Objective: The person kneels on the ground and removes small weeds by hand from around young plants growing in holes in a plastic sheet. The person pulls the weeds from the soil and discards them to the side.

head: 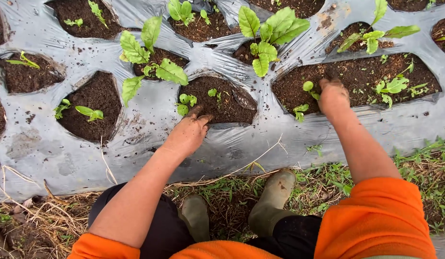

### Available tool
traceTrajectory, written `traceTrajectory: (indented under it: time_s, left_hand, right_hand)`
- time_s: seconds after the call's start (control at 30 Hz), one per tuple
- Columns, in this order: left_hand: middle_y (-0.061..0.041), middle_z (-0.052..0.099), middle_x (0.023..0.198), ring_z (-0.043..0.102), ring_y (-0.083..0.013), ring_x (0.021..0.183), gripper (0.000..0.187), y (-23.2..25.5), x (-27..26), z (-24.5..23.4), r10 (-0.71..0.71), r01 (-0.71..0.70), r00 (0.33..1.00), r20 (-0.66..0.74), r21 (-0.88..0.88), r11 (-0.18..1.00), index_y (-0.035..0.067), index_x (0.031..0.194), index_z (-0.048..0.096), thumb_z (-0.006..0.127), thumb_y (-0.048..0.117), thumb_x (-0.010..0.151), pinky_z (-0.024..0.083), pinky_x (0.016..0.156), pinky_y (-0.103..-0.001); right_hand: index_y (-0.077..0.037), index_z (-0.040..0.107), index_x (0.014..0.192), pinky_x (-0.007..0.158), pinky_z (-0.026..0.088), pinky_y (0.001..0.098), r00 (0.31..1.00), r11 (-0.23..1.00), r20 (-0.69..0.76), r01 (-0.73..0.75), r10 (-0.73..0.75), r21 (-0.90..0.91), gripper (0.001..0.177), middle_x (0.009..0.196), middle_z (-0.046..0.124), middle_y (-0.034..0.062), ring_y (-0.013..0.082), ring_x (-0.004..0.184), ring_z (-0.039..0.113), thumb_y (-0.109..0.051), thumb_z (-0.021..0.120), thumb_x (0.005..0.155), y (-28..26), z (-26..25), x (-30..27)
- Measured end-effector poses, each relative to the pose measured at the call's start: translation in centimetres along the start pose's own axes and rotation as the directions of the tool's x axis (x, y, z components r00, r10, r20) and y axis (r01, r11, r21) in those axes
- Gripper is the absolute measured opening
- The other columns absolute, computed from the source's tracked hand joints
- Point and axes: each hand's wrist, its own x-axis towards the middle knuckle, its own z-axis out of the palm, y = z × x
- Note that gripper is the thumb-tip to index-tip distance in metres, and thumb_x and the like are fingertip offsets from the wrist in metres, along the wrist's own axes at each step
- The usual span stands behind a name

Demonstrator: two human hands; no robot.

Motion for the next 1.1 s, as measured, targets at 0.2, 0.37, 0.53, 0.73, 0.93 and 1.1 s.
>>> traceTrajectory:
  time_s: [0.2, 0.37, 0.53, 0.73, 0.93, 1.1]
  left_hand:
    - [-0.028, 0.075, 0.106, 0.067, -0.0439, 0.116, 0.035, -0.3, 0.0, 0.2, 0.044, -0.043, 0.999, -0.026, 0.025, 0.999, 0.006, 0.13, 0.069, 0.062, 0.018, 0.097, 0.058, 0.096, -0.052]
    - [-0.025, 0.077, 0.104, 0.071, -0.0405, 0.112, 0.031, 0.5, 1.3, 0.1, 0.07, -0.068, 0.997, -0.022, 0.102, 0.992, 0.006, 0.125, 0.071, 0.061, 0.019, 0.098, 0.056, 0.102, -0.047]
    - [-0.025, 0.077, 0.102, 0.071, -0.0413, 0.112, 0.033, 2.4, 0.0, -1.5, 0.015, -0.016, 0.999, 0.035, 0.032, 0.999, 0.005, 0.127, 0.071, 0.059, 0.019, 0.1, 0.059, 0.096, -0.048]
    - [-0.032, 0.047, 0.15, 0.054, -0.0438, 0.132, 0.046, -1.4, 1.5, 2.9, -0.136, 0.138, 0.979, 0.152, -0.008, 0.99, 0.015, 0.146, 0.058, 0.047, 0.014, 0.102, 0.049, 0.105, -0.052]
    - [-0.03, 0.073, 0.113, 0.067, -0.0445, 0.117, 0.032, -1.8, 1.1, 3.0, -0.021, 0.021, 1.0, -0.014, 0.037, 0.999, 0.009, 0.125, 0.071, 0.06, 0.021, 0.098, 0.058, 0.096, -0.051]
    - [-0.032, 0.07, 0.117, 0.067, -0.0442, 0.119, 0.032, -0.9, 1.0, 1.6, -0.079, 0.079, 0.997, -0.003, 0.017, 0.997, 0.011, 0.125, 0.072, 0.06, 0.023, 0.098, 0.058, 0.096, -0.051]
  right_hand:
    - [-0.009, 0.073, 0.125, 0.072, 0.064, 0.0544, 0.971, 0.968, -0.174, -0.124, 0.164, 0.22, 0.038, 0.106, 0.074, 0.0261, 0.0434, 0.091, 0.075, -0.032, 0.084, 0.097, 8.3, 2.0, 4.4]
    - [0.001, 0.06, 0.137, 0.083, 0.062, 0.0623, 0.967, 0.981, -0.181, -0.164, 0.181, 0.104, 0.056, 0.134, 0.055, 0.0314, 0.0524, 0.109, 0.066, -0.024, 0.086, 0.094, -0.2, -3.3, -0.3]
    - [-0.002, 0.069, 0.119, 0.085, 0.06, 0.0561, 0.933, 0.971, -0.287, -0.176, 0.217, 0.164, 0.044, 0.109, 0.069, 0.0264, 0.0467, 0.099, 0.072, -0.033, 0.084, 0.092, 3.8, 0.5, 3.5]
    - [-0.015, 0.063, 0.119, 0.091, 0.049, 0.0228, 0.941, 0.347, 0.129, -0.24, 0.313, 0.907, 0.037, 0.117, 0.066, -0.0007, 0.0121, 0.102, 0.06, -0.017, 0.082, 0.088, -3.6, -15.9, -1.5]
    - [0.002, 0.061, 0.137, 0.08, 0.063, 0.0503, 0.989, 0.765, 0.148, -0.1, 0.007, 0.636, 0.041, 0.113, 0.067, 0.0304, 0.0353, 0.088, 0.072, -0.003, 0.072, 0.098, -12.9, -16.1, -4.5]
    - [-0.004, 0.065, 0.138, 0.086, 0.062, 0.0564, 0.984, 0.919, 0.17, -0.012, -0.06, 0.394, 0.041, 0.112, 0.069, 0.0295, 0.0389, 0.095, 0.072, -0.006, 0.071, 0.097, -13.6, -15.4, -2.5]
